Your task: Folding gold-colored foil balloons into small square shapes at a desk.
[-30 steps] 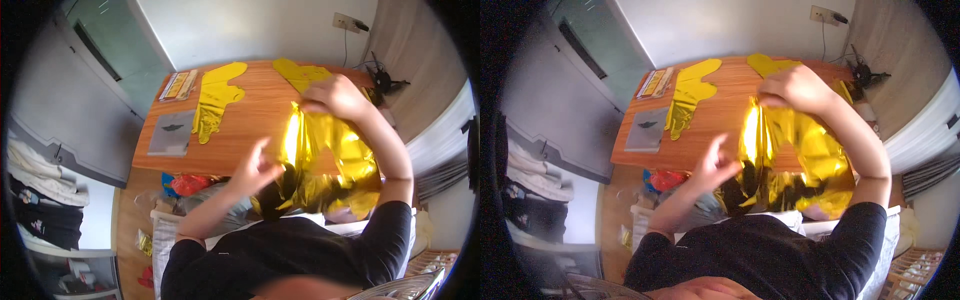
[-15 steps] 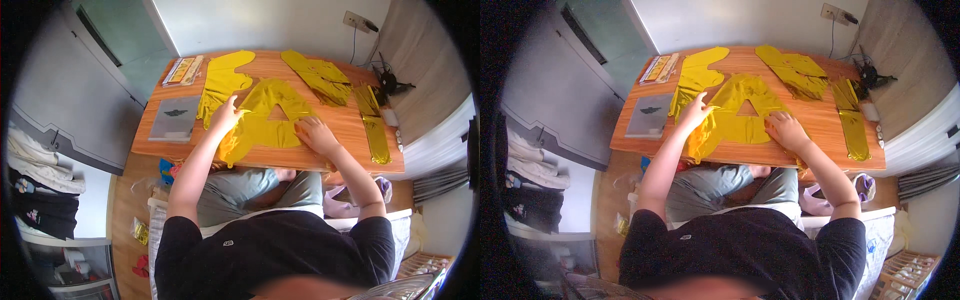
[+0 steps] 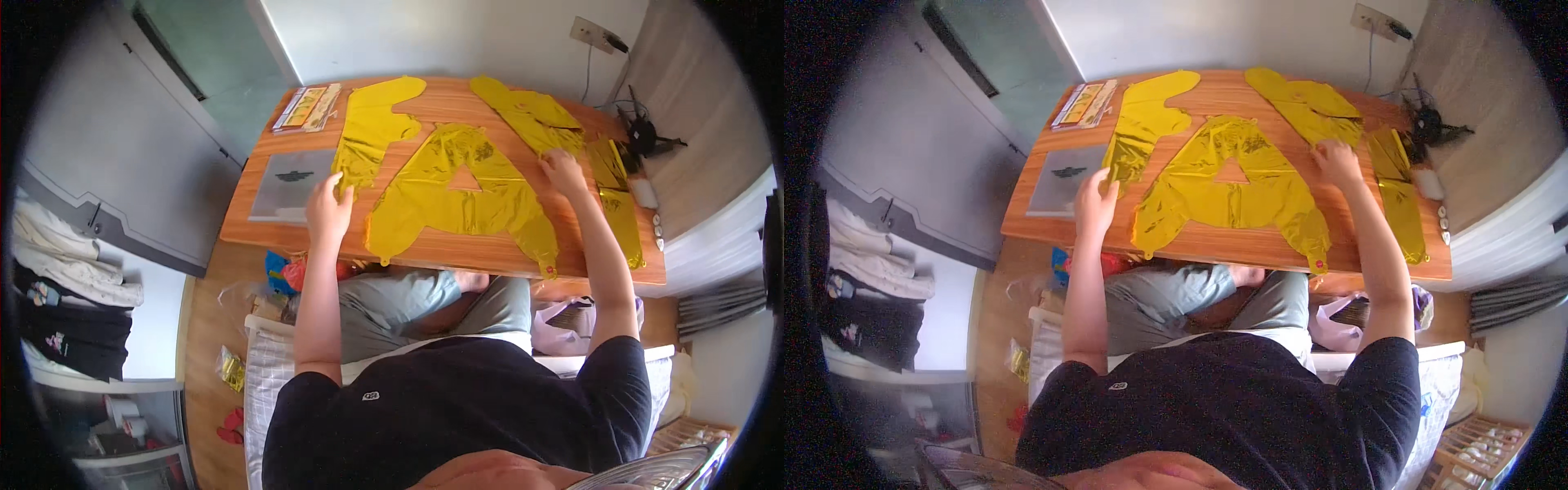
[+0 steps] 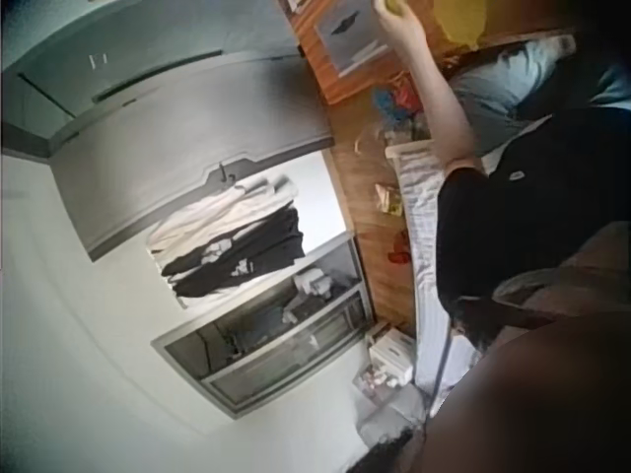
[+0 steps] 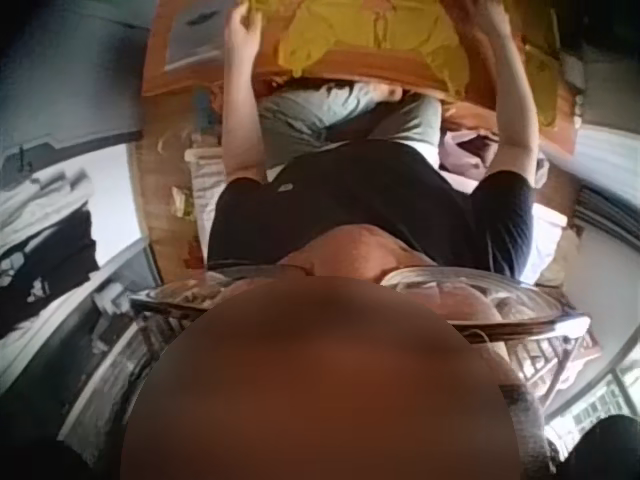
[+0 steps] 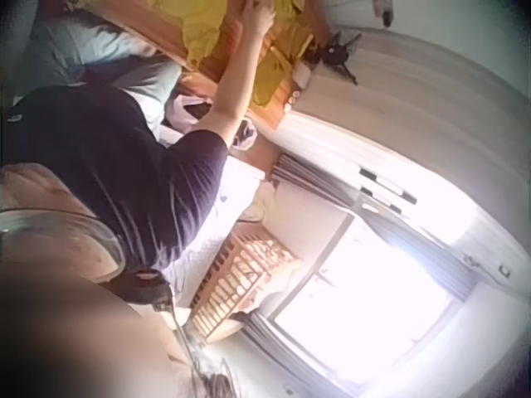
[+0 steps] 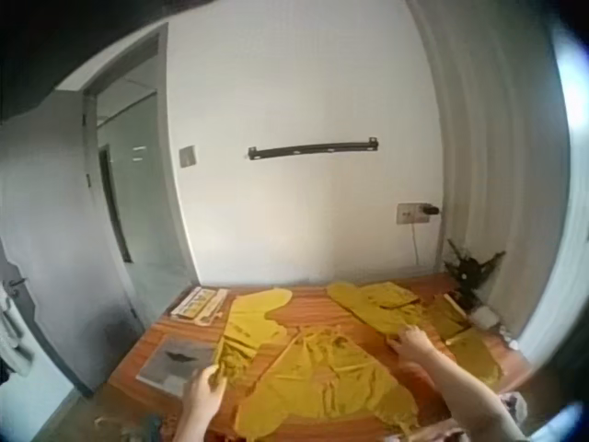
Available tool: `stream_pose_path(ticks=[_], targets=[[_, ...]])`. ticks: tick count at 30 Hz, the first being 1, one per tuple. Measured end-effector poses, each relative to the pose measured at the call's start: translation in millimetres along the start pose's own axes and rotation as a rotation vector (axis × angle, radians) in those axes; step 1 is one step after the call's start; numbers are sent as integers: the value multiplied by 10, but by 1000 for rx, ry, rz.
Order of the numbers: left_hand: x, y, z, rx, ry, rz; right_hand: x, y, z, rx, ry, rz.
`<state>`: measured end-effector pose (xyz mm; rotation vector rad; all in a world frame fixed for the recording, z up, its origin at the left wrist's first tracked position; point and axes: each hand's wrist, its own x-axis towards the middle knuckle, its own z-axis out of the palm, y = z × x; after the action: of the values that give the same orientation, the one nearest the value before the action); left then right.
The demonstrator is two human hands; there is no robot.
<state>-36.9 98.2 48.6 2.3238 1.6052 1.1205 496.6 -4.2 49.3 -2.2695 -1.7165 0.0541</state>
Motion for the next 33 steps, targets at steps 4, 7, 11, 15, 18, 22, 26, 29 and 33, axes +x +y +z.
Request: stream_pose_path(ticks=[4,7,11,15,18,22,26,29,33], targets=[[-219,-182,-125,34,37,-120,129,-356,-51,-37,161,-39],[-240,-216,-44,85,90,-30,256,-1132,21,136,188,-309],[-233,-136,-5,137,77,-92,228,-2679,363,351,73,-638],[-262,-45,119,136,107,-81,313,-3488,890,359,-29,-835],[-257,-105,117,142,72,-80,251,-3766,995,349,-118,-758],[-280,-93,120,151,85,-81,251,-3800,1088,342,-188,-663],[-276,-83,90,64,46,-93,298,-3772,1162,331,-190,-611],[-295,-157,70,80,58,-105,248,-3864,1129,339,-135,-607],[-292,-150,81,104,57,-110,308,-3898,1076,375,-204,-488]])
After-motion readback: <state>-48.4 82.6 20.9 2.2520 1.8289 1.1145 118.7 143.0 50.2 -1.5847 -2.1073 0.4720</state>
